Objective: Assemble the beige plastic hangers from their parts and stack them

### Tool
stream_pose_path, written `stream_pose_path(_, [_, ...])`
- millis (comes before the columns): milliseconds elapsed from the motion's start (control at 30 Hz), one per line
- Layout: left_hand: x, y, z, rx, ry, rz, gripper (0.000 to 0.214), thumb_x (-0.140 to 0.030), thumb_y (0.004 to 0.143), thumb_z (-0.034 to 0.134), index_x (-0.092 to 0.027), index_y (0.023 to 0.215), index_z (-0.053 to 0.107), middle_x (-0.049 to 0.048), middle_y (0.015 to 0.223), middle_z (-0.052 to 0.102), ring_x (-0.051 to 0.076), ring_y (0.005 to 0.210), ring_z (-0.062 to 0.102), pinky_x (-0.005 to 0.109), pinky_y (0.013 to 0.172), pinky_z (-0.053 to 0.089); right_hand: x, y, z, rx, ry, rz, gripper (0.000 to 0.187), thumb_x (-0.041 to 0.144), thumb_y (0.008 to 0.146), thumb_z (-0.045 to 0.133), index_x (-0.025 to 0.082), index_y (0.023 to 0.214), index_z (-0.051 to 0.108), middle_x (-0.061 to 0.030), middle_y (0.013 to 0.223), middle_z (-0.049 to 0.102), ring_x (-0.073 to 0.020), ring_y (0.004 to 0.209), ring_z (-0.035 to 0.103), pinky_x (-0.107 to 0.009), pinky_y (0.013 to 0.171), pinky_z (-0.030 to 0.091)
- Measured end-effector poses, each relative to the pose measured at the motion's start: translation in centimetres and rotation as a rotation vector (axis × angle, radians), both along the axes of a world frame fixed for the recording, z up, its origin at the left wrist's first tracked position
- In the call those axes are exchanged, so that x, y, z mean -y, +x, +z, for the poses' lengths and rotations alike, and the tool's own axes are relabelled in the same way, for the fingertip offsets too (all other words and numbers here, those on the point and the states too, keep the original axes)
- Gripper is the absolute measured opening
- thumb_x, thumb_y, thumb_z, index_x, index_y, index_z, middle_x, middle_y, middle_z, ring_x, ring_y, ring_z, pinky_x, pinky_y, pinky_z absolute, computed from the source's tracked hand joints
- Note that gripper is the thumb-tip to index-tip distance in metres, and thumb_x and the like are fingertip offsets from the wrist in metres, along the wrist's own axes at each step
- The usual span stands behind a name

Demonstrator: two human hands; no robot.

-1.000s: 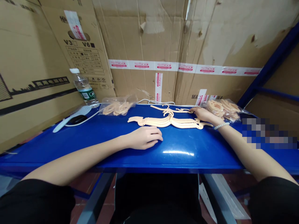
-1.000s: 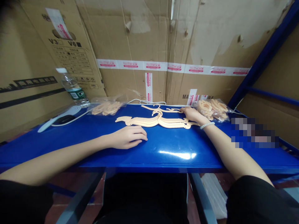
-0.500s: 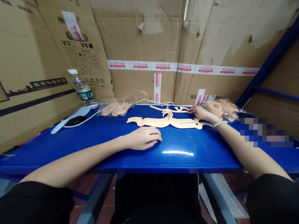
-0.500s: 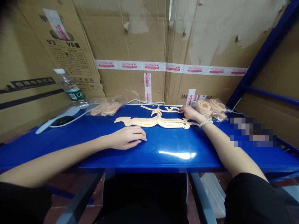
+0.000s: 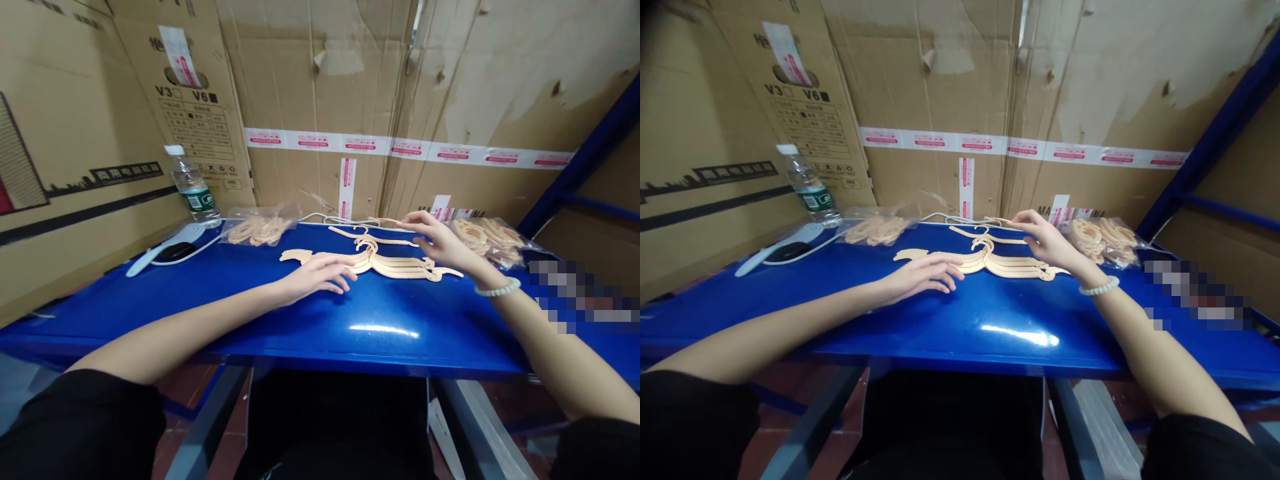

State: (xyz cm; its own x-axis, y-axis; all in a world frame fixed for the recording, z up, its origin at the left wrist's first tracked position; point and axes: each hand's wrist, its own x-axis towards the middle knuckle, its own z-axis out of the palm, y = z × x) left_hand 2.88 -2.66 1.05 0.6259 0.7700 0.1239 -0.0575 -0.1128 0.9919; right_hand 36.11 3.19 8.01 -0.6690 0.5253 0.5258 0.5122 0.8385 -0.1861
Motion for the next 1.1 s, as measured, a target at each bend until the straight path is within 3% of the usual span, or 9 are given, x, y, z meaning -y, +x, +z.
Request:
stream_pose_path(100, [-0.3,-0.2,0.8,0.183,-0.44,-0.024,0.057,-0.055,0.101,0.046,-0.011,0.136,0.057,0.0208,0.123,0.069,0.023,0.091,0.071,0.034,0.083,0.054,3.4,-3.1,0.5,-0.079,-0.13,0.217,0.043,0.023,0.099,0.054,0.033,0.14,0.061,-0.0092,0.129,0.057,-0.0254,0.124,0.055,-0.048,0.112,0.044])
stream_pose_path(233, [-0.6,-0.8,1.6,0.305,-0.698,-0.123,0.061,-0.049,0.106,0.031,-0.002,0.134,0.059,0.0199,0.098,0.074,0.019,0.071,0.067,0.027,0.066,0.05,5.0,-5.3,-0.3,-0.062,-0.295,0.367,0.037,0.029,0.101,0.058,0.03,0.138,0.064,-0.0093,0.13,0.059,-0.0239,0.126,0.055,-0.046,0.111,0.044])
stream_pose_path(333, [-0.6,-1.0,1.8,0.36,-0.766,-0.081,0.058,-0.04,0.106,0.027,0.0,0.13,0.062,0.0174,0.085,0.073,0.017,0.063,0.063,0.024,0.057,0.047,4.8,-5.7,-1.0,-0.067,-0.32,0.412,0.036,0.032,0.101,0.059,0.028,0.137,0.065,-0.01,0.131,0.059,-0.0239,0.129,0.054,-0.047,0.113,0.042])
stream_pose_path(500, [-0.6,-0.7,1.4,0.3,-0.824,0.026,0.065,-0.049,0.106,0.031,0.004,0.112,0.068,0.0206,0.084,0.073,0.017,0.06,0.064,0.023,0.051,0.049,5.0,-5.3,-0.6,-0.152,-0.411,0.377,0.035,0.03,0.1,0.062,0.029,0.134,0.068,-0.0093,0.129,0.061,-0.023,0.123,0.058,-0.042,0.11,0.047])
stream_pose_path(667, [-0.3,-0.3,1.1,0.284,-0.795,0.076,0.037,-0.034,0.103,0.049,-0.004,0.112,0.069,0.0151,0.086,0.073,0.013,0.06,0.065,0.019,0.051,0.051,5.1,-5.3,-0.9,-0.345,-0.577,0.357,0.029,0.031,0.093,0.072,0.03,0.122,0.075,-0.0079,0.124,0.062,-0.0214,0.111,0.065,-0.037,0.1,0.056])
stream_pose_path(833, [0.1,-0.1,1.3,0.24,-0.746,0.023,0.018,-0.012,0.093,0.065,-0.007,0.11,0.07,0.008,0.08,0.07,0.009,0.059,0.063,0.014,0.052,0.051,5.0,-5.9,-1.4,-0.394,-0.585,0.354,0.028,0.03,0.091,0.073,0.029,0.119,0.076,-0.0075,0.124,0.063,-0.0218,0.116,0.065,-0.038,0.104,0.055])
stream_pose_path(967, [0.2,-0.1,1.2,0.237,-0.707,-0.011,0.008,-0.002,0.088,0.067,-0.007,0.093,0.07,0.0094,0.083,0.07,0.008,0.061,0.064,0.013,0.053,0.05,2.5,-4.6,-1.8,-0.322,-0.454,0.215,0.03,0.031,0.093,0.067,0.024,0.122,0.073,-0.0094,0.123,0.068,-0.0251,0.117,0.065,-0.043,0.104,0.054])
stream_pose_path(1100, [0.1,0.0,1.3,0.293,-0.677,0.068,0.009,-0.003,0.093,0.061,-0.009,0.087,0.065,0.011,0.087,0.071,0.004,0.052,0.056,0.012,0.045,0.044,-2.9,-0.7,-3.3,-0.06,-0.062,-0.262,0.022,0.019,0.09,0.058,0.017,0.102,0.076,-0.0142,0.106,0.074,-0.0306,0.104,0.069,-0.049,0.098,0.055])
